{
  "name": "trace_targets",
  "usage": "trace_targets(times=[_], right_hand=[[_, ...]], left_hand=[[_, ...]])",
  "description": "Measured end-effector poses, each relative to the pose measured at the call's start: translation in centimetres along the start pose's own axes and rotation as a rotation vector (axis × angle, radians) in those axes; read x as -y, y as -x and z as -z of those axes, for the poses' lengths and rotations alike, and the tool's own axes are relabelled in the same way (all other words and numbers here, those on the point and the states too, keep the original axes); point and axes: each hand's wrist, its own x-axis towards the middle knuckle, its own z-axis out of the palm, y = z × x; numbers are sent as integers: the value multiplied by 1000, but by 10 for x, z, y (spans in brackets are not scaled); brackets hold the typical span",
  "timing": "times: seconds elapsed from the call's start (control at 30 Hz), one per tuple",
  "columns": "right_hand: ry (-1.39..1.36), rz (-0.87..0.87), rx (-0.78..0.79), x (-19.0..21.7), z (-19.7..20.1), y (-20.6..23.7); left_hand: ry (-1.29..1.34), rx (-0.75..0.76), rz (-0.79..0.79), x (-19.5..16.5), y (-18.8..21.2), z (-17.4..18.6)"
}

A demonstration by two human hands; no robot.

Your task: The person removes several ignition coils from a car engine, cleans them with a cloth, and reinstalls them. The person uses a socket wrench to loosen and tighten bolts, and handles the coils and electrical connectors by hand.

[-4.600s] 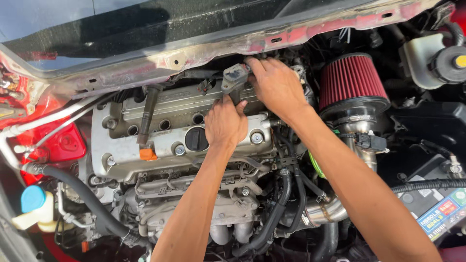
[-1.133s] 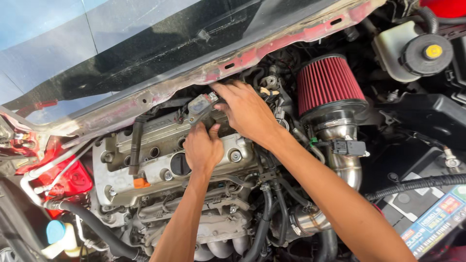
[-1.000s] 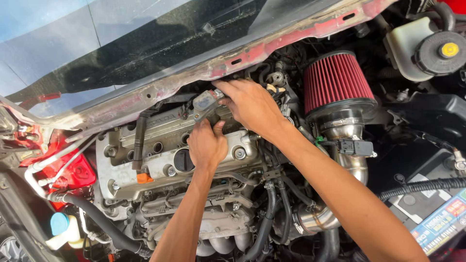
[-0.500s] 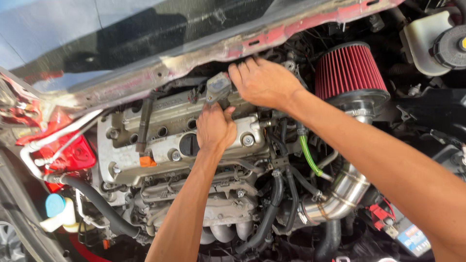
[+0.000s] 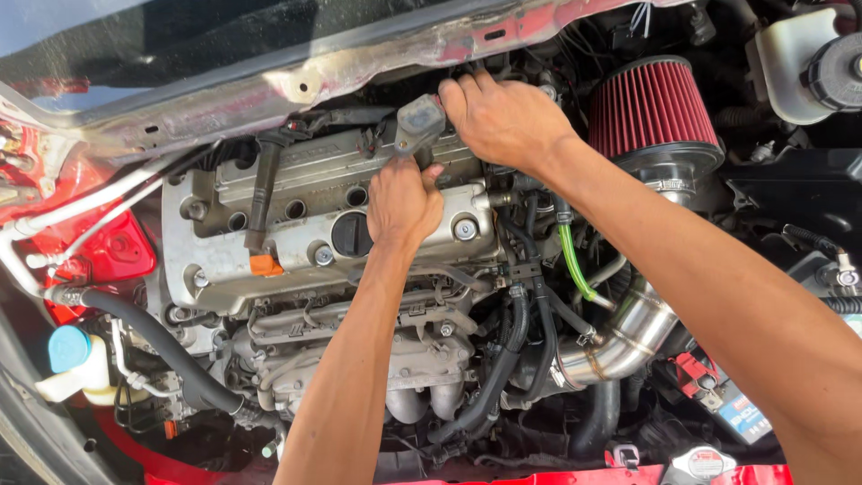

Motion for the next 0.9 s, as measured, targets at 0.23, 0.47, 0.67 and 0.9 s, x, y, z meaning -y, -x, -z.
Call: trace_targets(times=[0.23,0.47,0.67,0.9], right_hand=[[-298,-196,-46,7,3,4],[-520,-276,-213,15,1,11],[-590,-326,-216,18,9,8],[-573,-309,-221,20,11,8]], left_hand=[[9,2,77,-4,-3,5],[62,-69,98,-7,-1,5],[79,-22,123,-7,-1,7],[136,-84,100,-4,0,7]])
